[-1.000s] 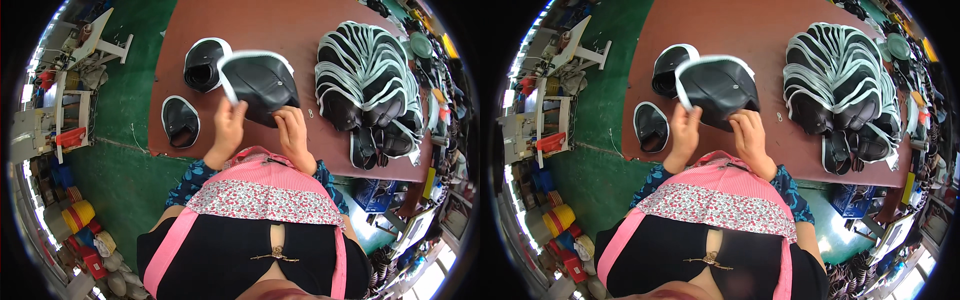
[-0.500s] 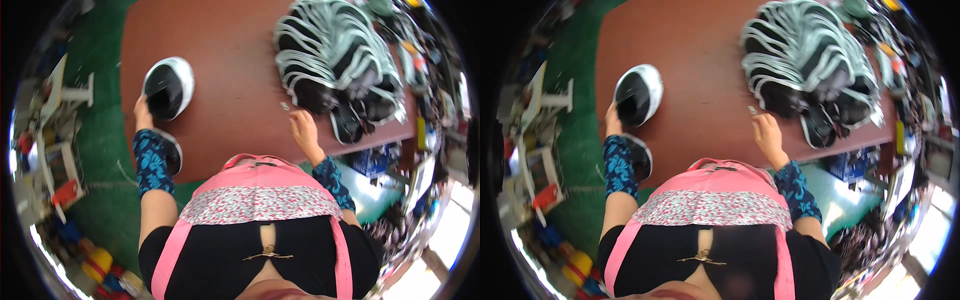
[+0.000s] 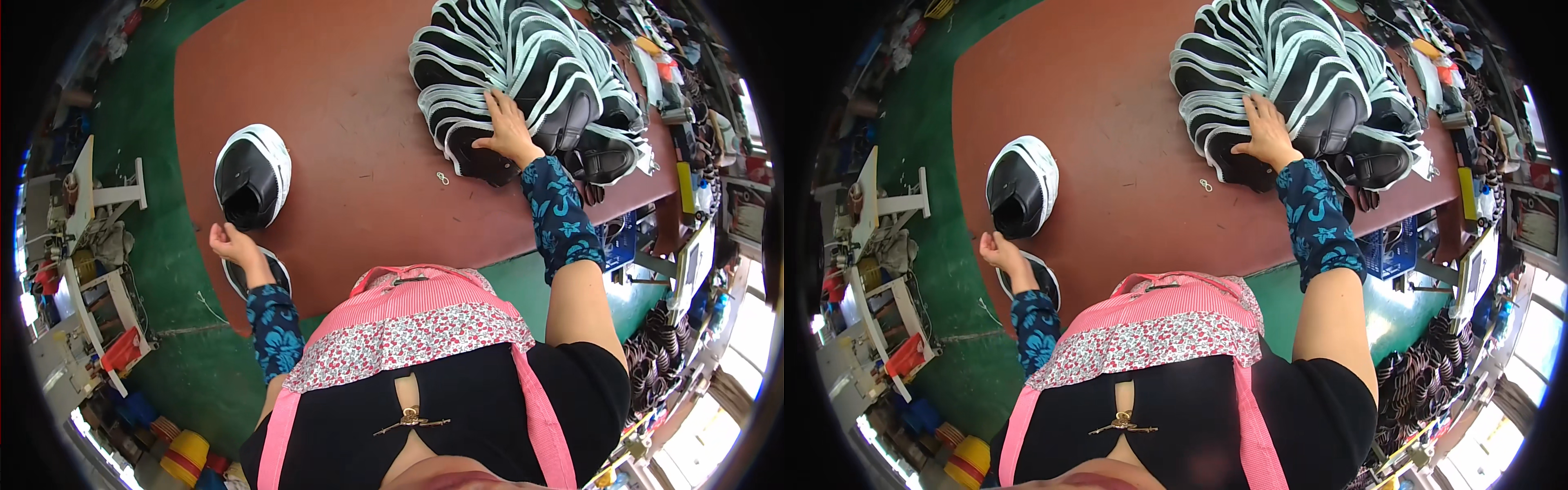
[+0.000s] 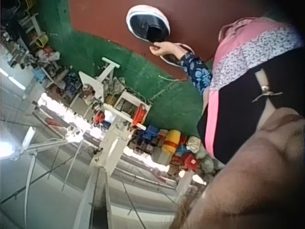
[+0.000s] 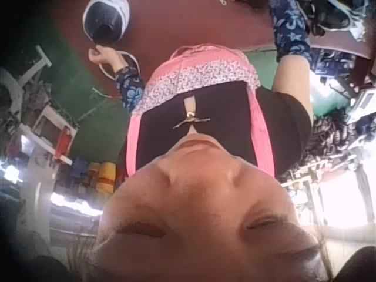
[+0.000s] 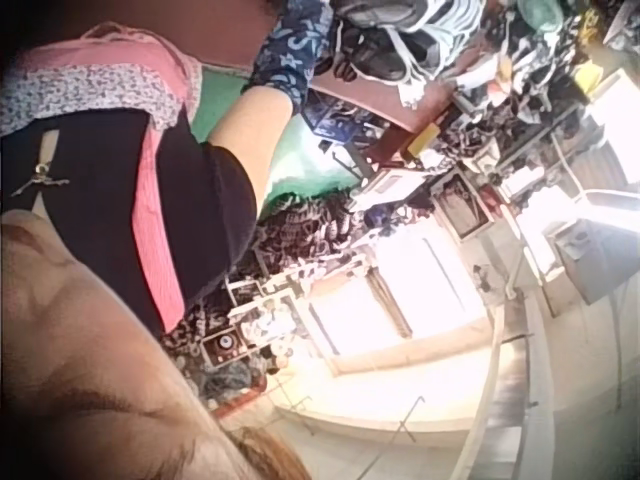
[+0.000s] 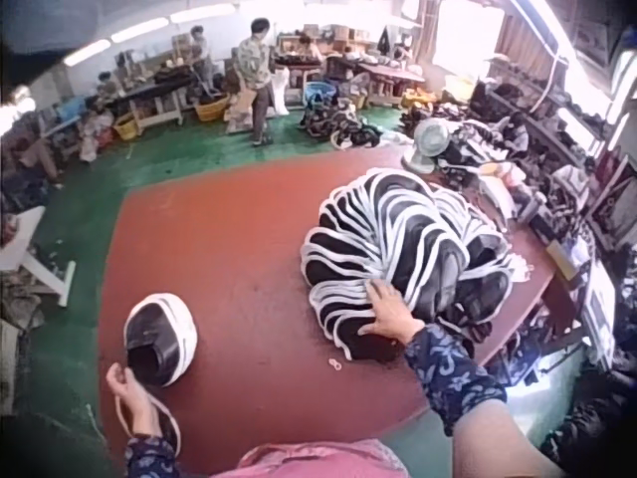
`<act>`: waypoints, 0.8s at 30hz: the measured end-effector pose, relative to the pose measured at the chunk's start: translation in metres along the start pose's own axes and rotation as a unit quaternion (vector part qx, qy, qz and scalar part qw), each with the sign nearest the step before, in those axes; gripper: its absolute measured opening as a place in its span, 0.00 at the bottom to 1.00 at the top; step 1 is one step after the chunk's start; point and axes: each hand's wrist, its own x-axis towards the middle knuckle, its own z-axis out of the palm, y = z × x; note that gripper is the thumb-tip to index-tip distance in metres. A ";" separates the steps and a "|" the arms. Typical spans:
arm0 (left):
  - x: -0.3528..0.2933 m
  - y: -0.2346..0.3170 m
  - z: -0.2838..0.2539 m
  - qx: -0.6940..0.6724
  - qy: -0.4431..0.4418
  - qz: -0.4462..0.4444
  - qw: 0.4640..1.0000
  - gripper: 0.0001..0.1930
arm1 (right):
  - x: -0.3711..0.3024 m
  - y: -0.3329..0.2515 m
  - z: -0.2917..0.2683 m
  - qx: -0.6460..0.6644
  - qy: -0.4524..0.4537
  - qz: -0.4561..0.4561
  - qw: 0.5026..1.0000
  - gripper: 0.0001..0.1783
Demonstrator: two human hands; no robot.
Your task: Inspecting and sorting various shoe components at a factory workbench.
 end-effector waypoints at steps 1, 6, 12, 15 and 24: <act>-0.026 0.012 -0.006 -0.010 -0.018 0.014 1.000 0.18 | 0.004 0.000 0.000 -0.010 -0.017 0.004 1.000 0.73; -0.124 0.030 -0.042 0.006 -0.143 0.008 0.990 0.20 | 0.009 -0.023 -0.010 -0.019 -0.062 -0.104 0.992 0.47; -0.207 0.075 -0.041 -0.014 -0.331 -0.021 0.943 0.14 | -0.014 -0.050 0.034 0.051 -0.137 -0.188 0.971 0.23; -0.226 0.082 -0.032 -0.145 -0.472 -0.129 0.860 0.11 | 0.007 -0.061 0.019 0.157 -0.134 -0.103 0.973 0.23; -0.173 0.168 0.004 -0.415 -0.506 -0.379 0.655 0.40 | -0.012 -0.183 0.034 0.811 -0.176 0.189 0.525 0.25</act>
